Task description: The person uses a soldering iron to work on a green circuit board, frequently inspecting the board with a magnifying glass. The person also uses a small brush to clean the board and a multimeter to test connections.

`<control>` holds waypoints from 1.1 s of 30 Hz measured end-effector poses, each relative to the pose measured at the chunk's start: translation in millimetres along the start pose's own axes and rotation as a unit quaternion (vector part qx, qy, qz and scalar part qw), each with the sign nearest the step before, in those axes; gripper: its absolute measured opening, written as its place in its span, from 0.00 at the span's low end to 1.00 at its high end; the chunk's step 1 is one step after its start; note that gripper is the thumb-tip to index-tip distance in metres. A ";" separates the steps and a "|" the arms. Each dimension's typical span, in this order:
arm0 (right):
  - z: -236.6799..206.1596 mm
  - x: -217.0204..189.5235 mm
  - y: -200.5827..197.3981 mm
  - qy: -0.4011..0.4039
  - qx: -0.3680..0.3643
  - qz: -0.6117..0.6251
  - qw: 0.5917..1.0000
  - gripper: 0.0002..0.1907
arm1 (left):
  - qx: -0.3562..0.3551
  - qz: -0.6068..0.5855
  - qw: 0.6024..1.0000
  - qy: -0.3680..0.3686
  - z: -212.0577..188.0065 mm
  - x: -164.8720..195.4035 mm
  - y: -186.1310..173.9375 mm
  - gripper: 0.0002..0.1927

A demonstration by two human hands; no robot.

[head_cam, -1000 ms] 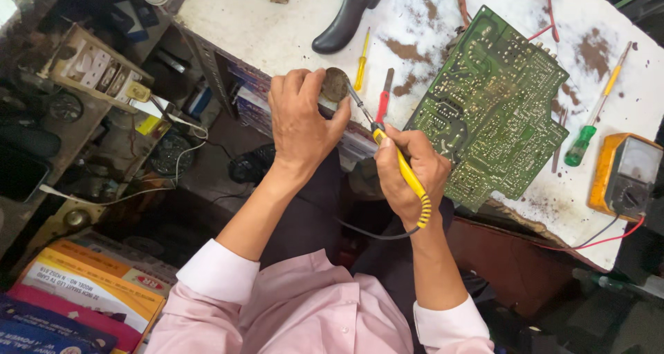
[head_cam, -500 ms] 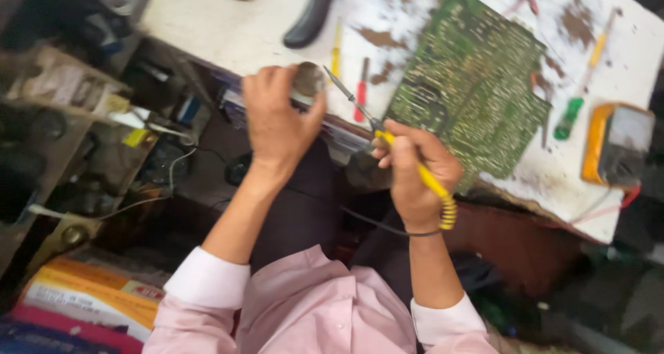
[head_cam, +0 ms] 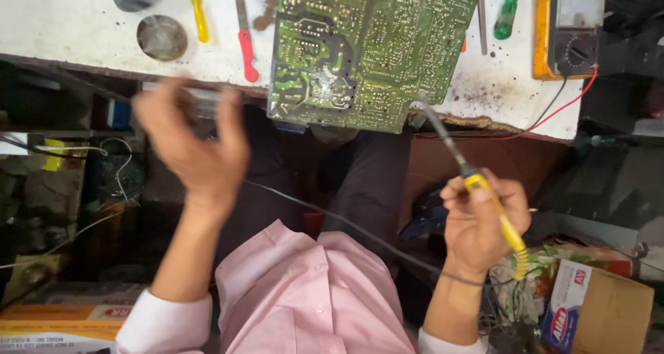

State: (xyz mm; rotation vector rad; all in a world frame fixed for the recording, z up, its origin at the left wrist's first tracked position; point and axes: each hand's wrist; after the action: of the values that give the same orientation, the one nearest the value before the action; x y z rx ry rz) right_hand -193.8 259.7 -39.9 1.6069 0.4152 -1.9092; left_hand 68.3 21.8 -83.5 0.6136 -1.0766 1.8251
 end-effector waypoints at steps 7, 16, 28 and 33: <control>-2.7 9.6 -25.4 -0.114 -0.054 -0.120 0.985 0.08 | -0.171 -0.226 0.934 -0.219 -82.8 82.1 68.0 0.12; 23.0 0.5 -55.4 -0.086 -0.017 -0.068 0.994 0.11 | -0.236 -0.522 0.695 -0.435 -94.6 117.4 136.9 0.15; 82.8 -24.0 -181.4 -0.080 0.233 0.110 0.963 0.11 | -0.263 -0.638 0.543 -0.479 -98.2 136.4 167.9 0.11; 100.3 -26.2 -227.8 -0.089 0.258 0.104 0.956 0.08 | -0.277 -0.601 0.588 -0.465 -99.0 144.0 186.1 0.12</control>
State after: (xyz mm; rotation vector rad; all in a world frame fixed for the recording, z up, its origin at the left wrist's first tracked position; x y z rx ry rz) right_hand -411.5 382.3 -24.6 1.6842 -0.3489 -2.0781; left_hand -160.9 132.6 -101.4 1.4675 -1.2212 -0.1719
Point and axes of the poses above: each hand's wrist, its own z-axis towards the middle knuckle, its own y-axis out of the palm, x = y × z, and after that the axes turned 3 degrees about -y, right-handed
